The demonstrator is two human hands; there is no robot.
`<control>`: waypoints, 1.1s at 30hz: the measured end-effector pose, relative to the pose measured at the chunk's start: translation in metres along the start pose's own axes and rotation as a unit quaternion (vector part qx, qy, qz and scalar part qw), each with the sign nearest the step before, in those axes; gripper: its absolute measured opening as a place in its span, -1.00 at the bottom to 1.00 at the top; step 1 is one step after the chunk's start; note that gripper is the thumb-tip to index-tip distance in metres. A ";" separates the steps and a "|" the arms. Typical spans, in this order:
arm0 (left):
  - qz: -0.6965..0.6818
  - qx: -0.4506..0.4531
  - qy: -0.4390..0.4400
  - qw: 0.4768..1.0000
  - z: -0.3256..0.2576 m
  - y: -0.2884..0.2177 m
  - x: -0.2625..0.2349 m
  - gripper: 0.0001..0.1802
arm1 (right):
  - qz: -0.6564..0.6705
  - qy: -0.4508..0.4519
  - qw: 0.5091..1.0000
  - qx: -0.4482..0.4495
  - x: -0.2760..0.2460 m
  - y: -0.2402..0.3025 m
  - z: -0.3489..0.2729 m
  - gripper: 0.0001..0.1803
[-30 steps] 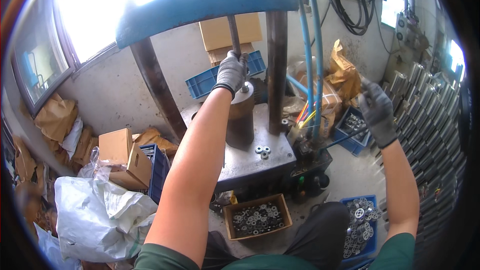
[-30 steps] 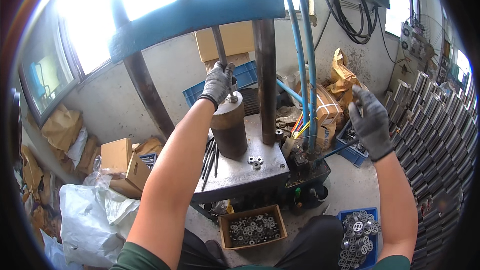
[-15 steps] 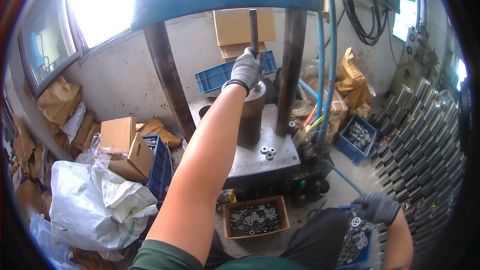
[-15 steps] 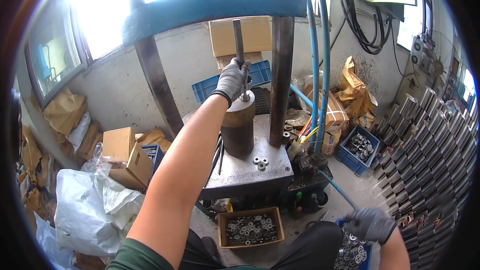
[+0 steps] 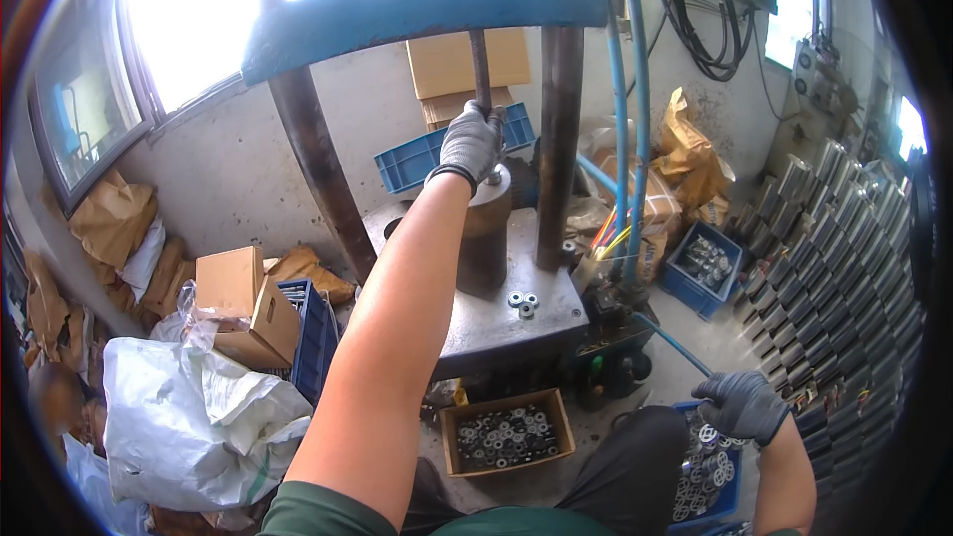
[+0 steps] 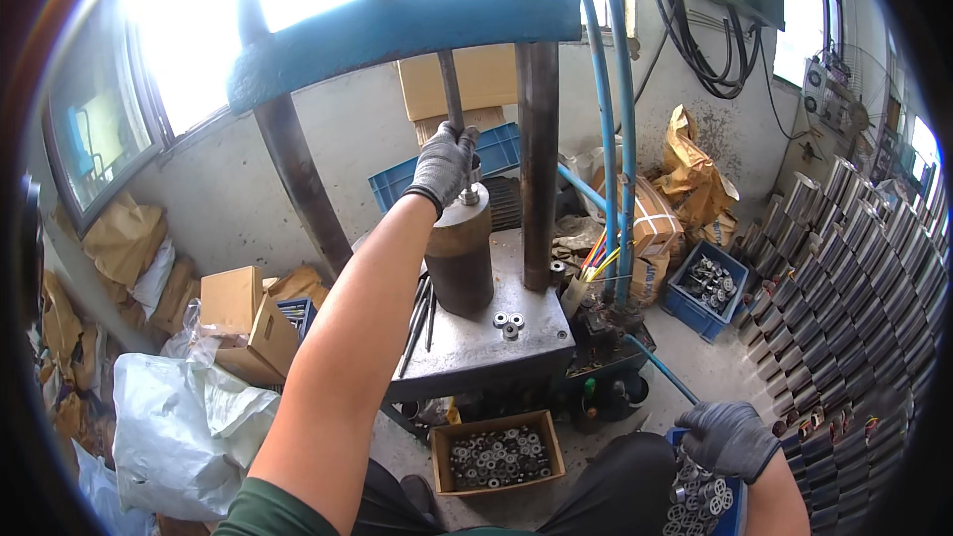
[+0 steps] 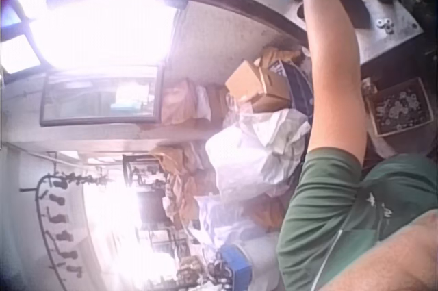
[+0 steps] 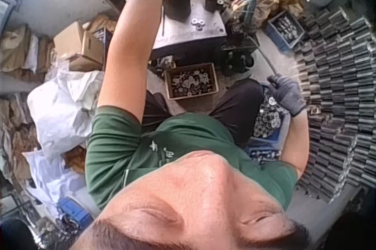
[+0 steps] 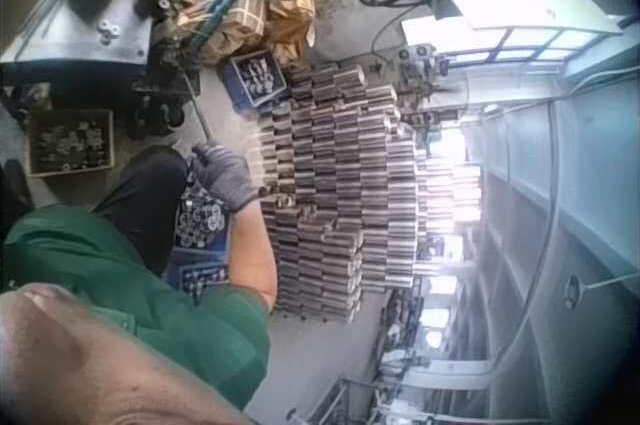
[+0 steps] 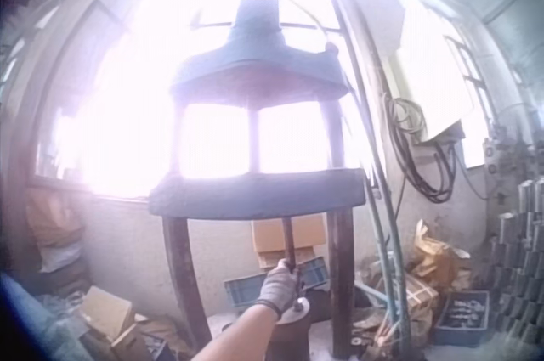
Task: Operating a press machine to assemble or process metal components.
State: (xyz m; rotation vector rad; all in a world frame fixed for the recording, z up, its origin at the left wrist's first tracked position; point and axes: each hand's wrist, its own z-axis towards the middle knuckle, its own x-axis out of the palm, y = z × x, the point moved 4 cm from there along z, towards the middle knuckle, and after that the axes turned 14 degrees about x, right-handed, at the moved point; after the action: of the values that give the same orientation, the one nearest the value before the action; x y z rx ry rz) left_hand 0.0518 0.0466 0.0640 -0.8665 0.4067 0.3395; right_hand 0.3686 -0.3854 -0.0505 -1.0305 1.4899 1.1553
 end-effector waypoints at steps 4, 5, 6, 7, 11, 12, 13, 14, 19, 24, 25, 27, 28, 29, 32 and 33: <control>0.045 0.016 -0.010 0.999 0.003 0.005 -0.002 -0.60 | -0.090 0.147 0.985 0.015 0.006 0.003 -0.002 -0.62; 0.042 0.013 -0.009 0.999 0.003 0.005 -0.002 -0.60 | -0.061 0.142 0.988 0.020 0.004 0.003 -0.002 -0.61; 0.042 0.012 -0.009 0.999 0.003 0.006 -0.003 -0.60 | -0.061 0.143 0.988 0.019 0.006 0.001 -0.001 -0.61; 0.036 0.012 -0.012 0.999 0.003 0.006 -0.003 -0.60 | -0.038 0.105 0.994 0.015 0.005 -0.002 0.000 -0.61; 0.019 0.000 -0.007 1.000 0.001 0.002 -0.003 -0.59 | -0.118 0.171 0.978 0.000 0.015 -0.007 0.000 -0.59; 0.017 0.001 -0.006 1.000 0.000 -0.001 -0.002 -0.59 | -0.118 0.171 0.978 0.003 0.013 -0.007 -0.001 -0.59; 0.012 -0.004 -0.004 1.000 -0.002 0.000 -0.002 -0.59 | -0.084 0.154 0.984 0.014 0.010 -0.006 -0.001 -0.59; 0.006 -0.010 -0.002 1.000 -0.002 0.000 -0.002 -0.59 | -0.050 0.136 0.989 0.025 0.008 -0.006 0.000 -0.59; 0.029 0.014 -0.008 0.999 0.002 0.006 -0.002 -0.59 | -0.066 0.126 0.990 0.002 0.010 -0.006 0.002 -0.62; 0.049 0.020 -0.025 0.998 0.002 0.011 -0.003 -0.59 | -0.009 0.098 0.995 0.005 0.006 -0.003 0.001 -0.65; 0.043 0.018 -0.017 0.999 0.001 0.008 -0.003 -0.59 | -0.006 0.072 0.997 0.003 0.007 -0.007 0.002 -0.65; 0.037 0.016 -0.007 0.999 0.000 0.004 -0.001 -0.60 | -0.003 0.047 0.999 0.003 0.008 -0.010 0.001 -0.64; 0.039 0.016 -0.009 0.999 0.001 0.005 -0.001 -0.60 | -0.037 0.103 0.994 0.003 0.011 -0.010 0.000 -0.63; 0.041 0.017 -0.011 0.999 0.001 0.005 -0.002 -0.60 | -0.071 0.159 0.985 0.003 0.015 -0.010 -0.002 -0.62; 0.040 0.003 -0.008 0.999 -0.003 0.003 -0.002 -0.60 | -0.034 0.146 0.988 0.030 0.007 -0.002 0.000 -0.60; 0.041 0.003 -0.007 0.999 -0.002 0.005 -0.001 -0.60 | -0.033 0.147 0.988 0.029 0.008 -0.003 0.001 -0.60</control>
State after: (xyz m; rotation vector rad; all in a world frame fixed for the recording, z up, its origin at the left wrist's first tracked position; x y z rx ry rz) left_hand 0.0486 0.0476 0.0595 -0.8427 0.4301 0.4205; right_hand 0.3704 -0.3858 -0.0595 -1.2410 1.6937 0.9363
